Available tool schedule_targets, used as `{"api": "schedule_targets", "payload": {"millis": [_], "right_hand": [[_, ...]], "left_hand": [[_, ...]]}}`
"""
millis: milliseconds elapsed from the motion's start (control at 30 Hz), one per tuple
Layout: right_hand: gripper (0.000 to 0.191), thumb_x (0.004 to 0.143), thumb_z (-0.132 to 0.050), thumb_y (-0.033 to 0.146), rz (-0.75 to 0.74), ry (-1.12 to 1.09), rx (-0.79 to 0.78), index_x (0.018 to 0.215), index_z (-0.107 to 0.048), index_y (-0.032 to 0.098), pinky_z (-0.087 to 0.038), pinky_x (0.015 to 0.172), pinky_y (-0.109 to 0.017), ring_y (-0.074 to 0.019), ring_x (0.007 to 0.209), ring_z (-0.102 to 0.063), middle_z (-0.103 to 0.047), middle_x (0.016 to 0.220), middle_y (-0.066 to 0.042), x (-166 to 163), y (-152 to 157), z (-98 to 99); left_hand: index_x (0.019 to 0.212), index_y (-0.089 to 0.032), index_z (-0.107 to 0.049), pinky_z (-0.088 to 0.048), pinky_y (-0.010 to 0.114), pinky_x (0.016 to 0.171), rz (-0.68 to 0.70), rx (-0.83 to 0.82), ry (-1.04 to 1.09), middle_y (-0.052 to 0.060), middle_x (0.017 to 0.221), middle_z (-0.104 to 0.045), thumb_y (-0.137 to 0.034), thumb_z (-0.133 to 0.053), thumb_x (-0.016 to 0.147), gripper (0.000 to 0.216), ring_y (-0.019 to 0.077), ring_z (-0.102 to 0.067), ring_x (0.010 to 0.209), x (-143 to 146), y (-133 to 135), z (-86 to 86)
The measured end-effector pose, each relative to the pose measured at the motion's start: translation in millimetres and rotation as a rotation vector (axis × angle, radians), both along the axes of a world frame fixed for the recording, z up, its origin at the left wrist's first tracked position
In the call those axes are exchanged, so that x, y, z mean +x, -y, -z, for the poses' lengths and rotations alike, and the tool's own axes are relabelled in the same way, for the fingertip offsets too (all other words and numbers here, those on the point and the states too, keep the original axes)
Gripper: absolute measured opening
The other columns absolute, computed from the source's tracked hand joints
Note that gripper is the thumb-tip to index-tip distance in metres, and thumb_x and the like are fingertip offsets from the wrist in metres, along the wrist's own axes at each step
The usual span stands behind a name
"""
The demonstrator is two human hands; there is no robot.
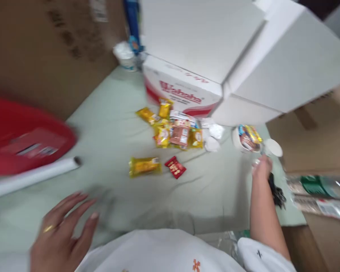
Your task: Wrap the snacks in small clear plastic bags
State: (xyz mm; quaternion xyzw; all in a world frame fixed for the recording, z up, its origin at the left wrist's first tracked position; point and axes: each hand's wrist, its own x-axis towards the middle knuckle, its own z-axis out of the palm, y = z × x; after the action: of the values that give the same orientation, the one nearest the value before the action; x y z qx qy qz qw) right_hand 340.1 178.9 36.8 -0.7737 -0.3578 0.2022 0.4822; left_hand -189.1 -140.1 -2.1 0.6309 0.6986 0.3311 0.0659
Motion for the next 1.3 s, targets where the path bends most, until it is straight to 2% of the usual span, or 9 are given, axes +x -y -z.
{"api": "schedule_targets", "payload": {"millis": [100, 233, 333, 467, 567, 700, 800, 1033, 1300], "right_hand": [[0.028, 0.091, -0.057, 0.048, -0.081, 0.066, 0.032, 0.104, -0.060, 0.023, -0.048, 0.061, -0.033, -0.0202, 0.073, -0.056, -0.057, 0.083, -0.001, -46, 57, 18.7], [0.044, 0.085, -0.073, 0.049, -0.942, 0.354, 0.039, 0.122, -0.067, 0.025, -0.054, 0.090, -0.046, -0.0300, 0.106, -0.061, -0.064, 0.119, -0.012, -136, 137, 43.9], [0.041, 0.090, -0.069, 0.038, -1.289, 0.406, 0.077, 0.131, -0.067, 0.031, -0.052, 0.101, -0.049, -0.0320, 0.123, -0.055, -0.055, 0.142, -0.013, -208, 148, 50.7], [0.031, 0.089, -0.066, 0.034, -1.173, 0.320, 0.088, 0.119, -0.074, 0.028, -0.045, 0.108, -0.055, -0.0333, 0.125, -0.053, -0.059, 0.137, -0.013, -233, 103, 42.8], [0.040, 0.086, -0.067, 0.040, -0.960, -0.124, 0.129, 0.122, -0.069, 0.025, -0.046, 0.107, -0.053, -0.0304, 0.122, -0.056, -0.060, 0.133, -0.011, -213, 92, 25.4], [0.029, 0.082, -0.067, 0.036, -0.815, -0.630, 0.054, 0.109, -0.065, 0.027, -0.057, 0.087, -0.041, -0.0221, 0.099, -0.067, -0.067, 0.121, -0.006, -203, 125, 10.4], [0.031, 0.075, -0.081, 0.030, -0.710, -0.858, -0.087, 0.102, -0.066, 0.026, -0.057, 0.082, -0.034, -0.0195, 0.094, -0.068, -0.070, 0.112, -0.004, -221, 159, 14.1], [0.035, 0.080, -0.085, 0.036, -0.923, -0.712, -0.203, 0.111, -0.072, 0.026, -0.054, 0.086, -0.031, -0.0176, 0.090, -0.066, -0.074, 0.100, -0.002, -269, 195, 25.7], [0.033, 0.079, -0.083, 0.049, -1.033, -0.621, -0.352, 0.097, -0.077, 0.022, -0.051, 0.069, -0.028, -0.0158, 0.075, -0.059, -0.071, 0.089, -0.003, -264, 181, 25.5]], "left_hand": [[0.121, -0.030, -0.064, -0.055, 0.050, 0.102, -0.108, 0.075, -0.056, 0.004, 0.125, -0.065, -0.026, -0.053, 0.097, 0.027, 0.0303, -0.063, 0.122, 26, -14, -2.2], [0.133, -0.020, -0.063, -0.048, 0.056, 0.106, -0.241, -0.027, -0.191, 0.018, 0.140, -0.059, -0.035, -0.061, 0.095, 0.041, 0.0355, -0.055, 0.132, 27, -47, 13.4], [0.140, -0.025, -0.060, -0.045, 0.055, 0.109, 0.016, -0.135, -0.205, 0.015, 0.147, -0.058, -0.029, -0.057, 0.097, 0.043, 0.0321, -0.052, 0.137, 30, -84, 20.2], [0.135, -0.024, -0.065, -0.045, 0.054, 0.109, 0.153, -0.205, -0.185, 0.014, 0.140, -0.065, -0.011, -0.047, 0.096, 0.045, 0.0303, -0.053, 0.137, 55, -152, 12.3], [0.129, -0.019, -0.067, -0.040, 0.060, 0.114, 0.067, -0.067, -0.087, 0.018, 0.151, -0.053, -0.015, -0.056, 0.091, 0.040, 0.0366, -0.040, 0.147, 77, -178, -0.9], [0.120, -0.018, -0.069, -0.048, 0.047, 0.109, 0.191, 0.071, 0.245, 0.014, 0.129, -0.065, -0.022, -0.053, 0.095, 0.030, 0.0265, -0.057, 0.127, 88, -138, -5.9], [0.104, -0.019, -0.072, -0.056, 0.032, 0.080, 0.329, -0.149, 0.532, 0.007, 0.095, -0.071, -0.030, -0.051, 0.099, 0.025, 0.0179, -0.066, 0.086, 88, -88, -2.8], [0.103, -0.017, -0.065, -0.046, 0.023, 0.051, 0.170, -0.396, 1.150, 0.002, 0.081, -0.066, -0.056, -0.068, 0.085, 0.042, 0.0144, -0.061, 0.066, 97, -69, 0.5], [0.094, -0.019, -0.074, -0.050, 0.026, 0.065, 0.086, -0.206, 0.910, 0.002, 0.080, -0.066, -0.034, -0.064, 0.092, 0.019, 0.0130, -0.060, 0.067, 93, -61, 12.5]]}}
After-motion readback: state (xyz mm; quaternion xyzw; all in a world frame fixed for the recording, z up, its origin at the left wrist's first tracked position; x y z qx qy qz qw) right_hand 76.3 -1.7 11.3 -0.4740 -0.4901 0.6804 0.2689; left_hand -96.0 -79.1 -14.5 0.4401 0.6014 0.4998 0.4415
